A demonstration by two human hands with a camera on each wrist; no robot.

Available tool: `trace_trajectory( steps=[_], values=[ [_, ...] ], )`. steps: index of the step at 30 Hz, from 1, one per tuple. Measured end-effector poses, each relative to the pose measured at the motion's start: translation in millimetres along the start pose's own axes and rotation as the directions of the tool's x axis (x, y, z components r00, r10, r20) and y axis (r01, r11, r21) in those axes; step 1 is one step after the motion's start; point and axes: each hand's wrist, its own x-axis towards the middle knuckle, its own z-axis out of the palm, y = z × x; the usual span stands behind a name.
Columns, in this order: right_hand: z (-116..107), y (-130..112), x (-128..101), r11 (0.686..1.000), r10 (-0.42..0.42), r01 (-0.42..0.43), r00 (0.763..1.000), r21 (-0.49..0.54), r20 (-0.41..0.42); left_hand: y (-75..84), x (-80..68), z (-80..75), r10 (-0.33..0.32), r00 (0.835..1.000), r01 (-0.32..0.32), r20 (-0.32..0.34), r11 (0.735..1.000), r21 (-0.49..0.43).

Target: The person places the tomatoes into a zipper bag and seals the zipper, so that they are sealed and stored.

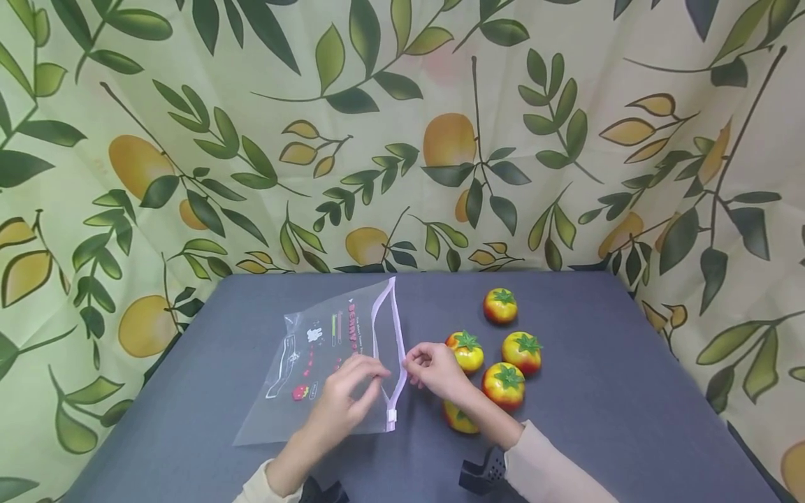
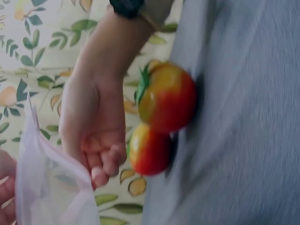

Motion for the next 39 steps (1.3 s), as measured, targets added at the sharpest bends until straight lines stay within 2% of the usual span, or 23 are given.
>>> trace_trajectory(
  steps=[3,5,6,7,8,10,12,13,15,17,19,23,24,27,31,34,39],
  values=[
    [0.2,0.0,-0.3,1.0,0.005,-0.005,1.0,-0.009,-0.007,5.4,-0.7,4.2,-0.139,0.988,0.128,-0.071,0.982,-0.138],
    [0.3,-0.8,-0.7,1.0,0.008,-0.008,1.0,-0.009,-0.013,7.7,-0.5,6.2,-0.225,0.97,0.198,-0.091,0.951,-0.238],
    [0.5,-1.4,-0.9,1.0,0.011,-0.012,1.0,-0.01,-0.019,8.6,-0.2,6.5,-0.277,0.957,0.24,-0.086,0.922,-0.305],
    [0.6,-1.9,-1.1,1.0,0.015,-0.015,1.0,-0.008,-0.023,9.2,0.2,6.4,-0.34,0.938,0.29,-0.072,0.88,-0.376],
    [0.8,-2.2,-1.2,1.0,0.017,-0.017,0.999,-0.01,-0.028,9.2,0.7,6.0,-0.406,0.912,0.344,-0.049,0.826,-0.446],
    [1.2,-2.7,-1.4,1.0,0.022,-0.022,0.999,-0.009,-0.036,8.8,2.1,4.4,-0.533,0.846,0.448,0.014,0.697,-0.559],
    [1.7,-3.0,-1.6,0.999,0.032,-0.033,0.998,-0.013,-0.047,7.9,3.7,2.1,-0.623,0.778,0.538,0.088,0.587,-0.605],
    [1.8,-3.1,-1.6,0.999,0.036,-0.037,0.998,-0.015,-0.055,7.3,4.3,1.0,-0.65,0.751,0.575,0.12,0.553,-0.603],
    [1.9,-2.8,-1.5,0.999,0.043,-0.045,0.997,-0.021,-0.071,6.4,5.4,-0.9,-0.669,0.724,0.623,0.169,0.527,-0.579],
    [2.0,-2.7,-1.3,0.998,0.05,-0.053,0.995,-0.03,-0.091,5.7,6.5,-2.3,-0.678,0.706,0.653,0.202,0.514,-0.556],
    [1.9,-2.5,-1.0,0.997,0.056,-0.06,0.993,-0.038,-0.108,5.1,7.7,-3.5,-0.694,0.684,0.671,0.223,0.479,-0.567],
    [1.5,-2.2,-0.5,0.997,0.064,-0.07,0.99,-0.04,-0.127,3.8,9.9,-6.8,-0.718,0.65,0.684,0.247,0.412,-0.603],
    [1.3,-2.3,-0.4,0.997,0.064,-0.07,0.989,-0.04,-0.131,3.4,10.2,-7.8,-0.721,0.645,0.684,0.253,0.397,-0.612],
    [0.9,-3.2,-0.8,0.997,0.064,-0.07,0.987,-0.032,-0.144,2.0,11.6,-11.4,-0.712,0.651,0.657,0.261,0.357,-0.665],
    [1.0,-3.9,-1.5,0.997,0.068,-0.071,0.986,-0.018,-0.154,-0.4,12.8,-15.9,-0.696,0.682,0.574,0.225,0.319,-0.754],
    [1.3,-3.9,-1.8,0.998,0.063,-0.064,0.988,0.0,-0.14,-1.6,12.5,-17.4,-0.688,0.699,0.539,0.194,0.329,-0.775],
    [1.2,-4.4,-1.8,0.999,0.047,-0.046,0.992,0.01,-0.118,-1.2,12.2,-16.1,-0.683,0.707,0.525,0.182,0.335,-0.782]
  ],
)
